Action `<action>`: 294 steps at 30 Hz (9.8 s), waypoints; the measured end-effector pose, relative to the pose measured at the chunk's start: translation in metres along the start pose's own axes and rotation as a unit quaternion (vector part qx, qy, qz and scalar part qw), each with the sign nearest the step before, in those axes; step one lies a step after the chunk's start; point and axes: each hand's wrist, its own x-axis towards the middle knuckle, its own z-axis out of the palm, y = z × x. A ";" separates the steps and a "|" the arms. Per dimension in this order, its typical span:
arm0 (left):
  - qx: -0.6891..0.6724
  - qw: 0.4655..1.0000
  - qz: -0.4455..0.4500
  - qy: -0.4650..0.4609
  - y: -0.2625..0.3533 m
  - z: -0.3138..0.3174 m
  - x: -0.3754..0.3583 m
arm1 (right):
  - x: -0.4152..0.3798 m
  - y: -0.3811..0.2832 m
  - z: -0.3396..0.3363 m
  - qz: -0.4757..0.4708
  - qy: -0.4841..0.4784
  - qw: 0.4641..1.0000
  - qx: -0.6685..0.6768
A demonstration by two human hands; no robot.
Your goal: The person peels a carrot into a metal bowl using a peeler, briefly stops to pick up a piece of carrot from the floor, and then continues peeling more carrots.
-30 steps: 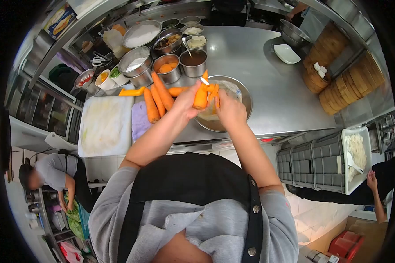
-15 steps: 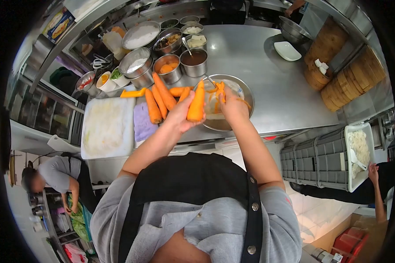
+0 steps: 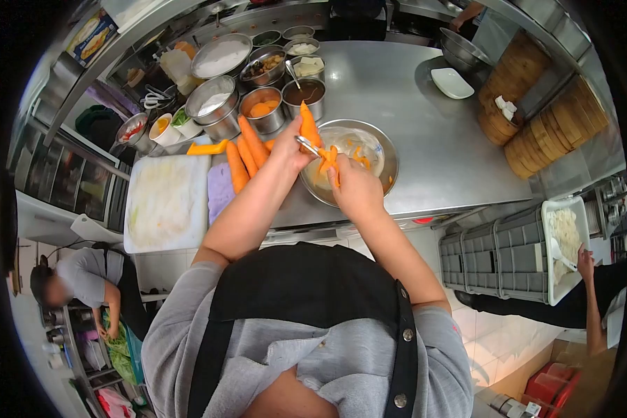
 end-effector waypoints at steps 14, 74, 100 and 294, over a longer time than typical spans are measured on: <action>0.079 0.994 -0.048 -0.059 -0.021 0.010 -0.044 | 0.029 0.024 0.011 0.064 -0.028 0.997 -0.027; 0.082 0.991 -0.067 -0.085 -0.022 0.007 -0.062 | 0.031 0.040 0.010 0.040 0.008 0.997 -0.063; 0.066 0.998 -0.008 0.002 -0.007 0.019 -0.021 | 0.005 0.017 0.001 -0.010 -0.001 0.998 -0.069; 0.741 0.473 0.401 -0.257 -0.106 0.047 -0.016 | -0.026 0.088 -0.066 0.178 0.112 0.964 0.161</action>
